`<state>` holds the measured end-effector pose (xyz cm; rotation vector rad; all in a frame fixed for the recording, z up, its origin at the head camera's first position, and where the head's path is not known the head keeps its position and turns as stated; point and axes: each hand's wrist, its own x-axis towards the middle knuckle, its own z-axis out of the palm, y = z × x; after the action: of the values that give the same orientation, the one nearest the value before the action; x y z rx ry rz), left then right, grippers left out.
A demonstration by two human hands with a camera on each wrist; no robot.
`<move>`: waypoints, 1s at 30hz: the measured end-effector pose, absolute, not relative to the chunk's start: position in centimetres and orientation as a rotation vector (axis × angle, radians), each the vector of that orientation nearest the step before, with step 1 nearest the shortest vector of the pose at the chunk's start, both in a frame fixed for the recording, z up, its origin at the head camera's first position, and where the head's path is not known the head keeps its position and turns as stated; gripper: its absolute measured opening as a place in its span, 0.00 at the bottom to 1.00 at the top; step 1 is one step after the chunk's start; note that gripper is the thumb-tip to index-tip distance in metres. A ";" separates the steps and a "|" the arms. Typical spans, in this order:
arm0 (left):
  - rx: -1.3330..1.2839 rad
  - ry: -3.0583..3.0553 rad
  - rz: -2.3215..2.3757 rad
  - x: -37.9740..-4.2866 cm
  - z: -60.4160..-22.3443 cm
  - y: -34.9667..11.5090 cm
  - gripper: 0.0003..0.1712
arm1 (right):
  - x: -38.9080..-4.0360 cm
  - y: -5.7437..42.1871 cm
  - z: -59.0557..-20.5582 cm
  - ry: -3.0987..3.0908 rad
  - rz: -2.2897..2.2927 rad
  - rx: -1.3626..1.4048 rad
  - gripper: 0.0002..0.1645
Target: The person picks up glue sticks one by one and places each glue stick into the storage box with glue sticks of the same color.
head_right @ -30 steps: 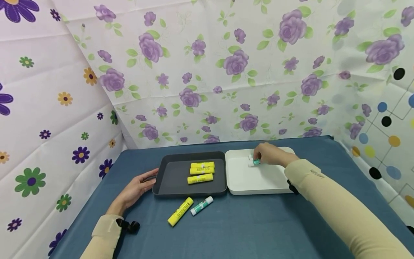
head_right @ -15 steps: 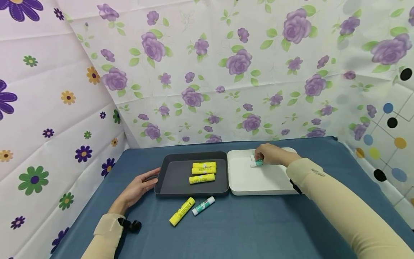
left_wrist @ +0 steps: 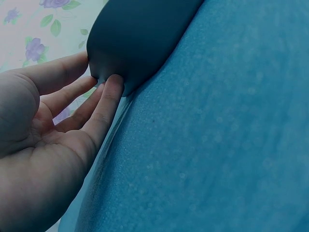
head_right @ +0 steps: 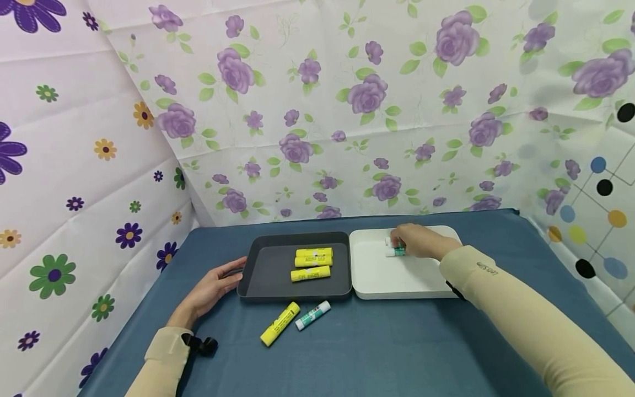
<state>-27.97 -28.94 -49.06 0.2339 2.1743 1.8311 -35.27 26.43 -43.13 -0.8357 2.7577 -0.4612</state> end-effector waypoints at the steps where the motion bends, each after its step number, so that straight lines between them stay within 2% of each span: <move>1: 0.234 2.175 1.830 -28.0 -49.1 -28.9 0.35 | -35.2 26.4 -43.1 2.760 -0.452 -0.826 0.18; 11: 0.239 2.178 1.828 -28.0 -49.0 -28.8 0.35 | -35.4 26.9 -42.9 2.776 -0.432 -0.800 0.18; 17: 0.234 2.179 1.827 -28.0 -49.0 -28.9 0.35 | -35.4 27.4 -42.6 2.780 -0.566 -0.817 0.21; 30: 0.239 2.178 1.826 -28.0 -49.0 -28.9 0.36 | -33.8 26.8 -40.6 2.722 -0.761 -0.885 0.19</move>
<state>-27.99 -28.88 -49.02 0.2393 2.1782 1.8263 -33.83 26.77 -40.60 -0.8845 2.7218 -0.7606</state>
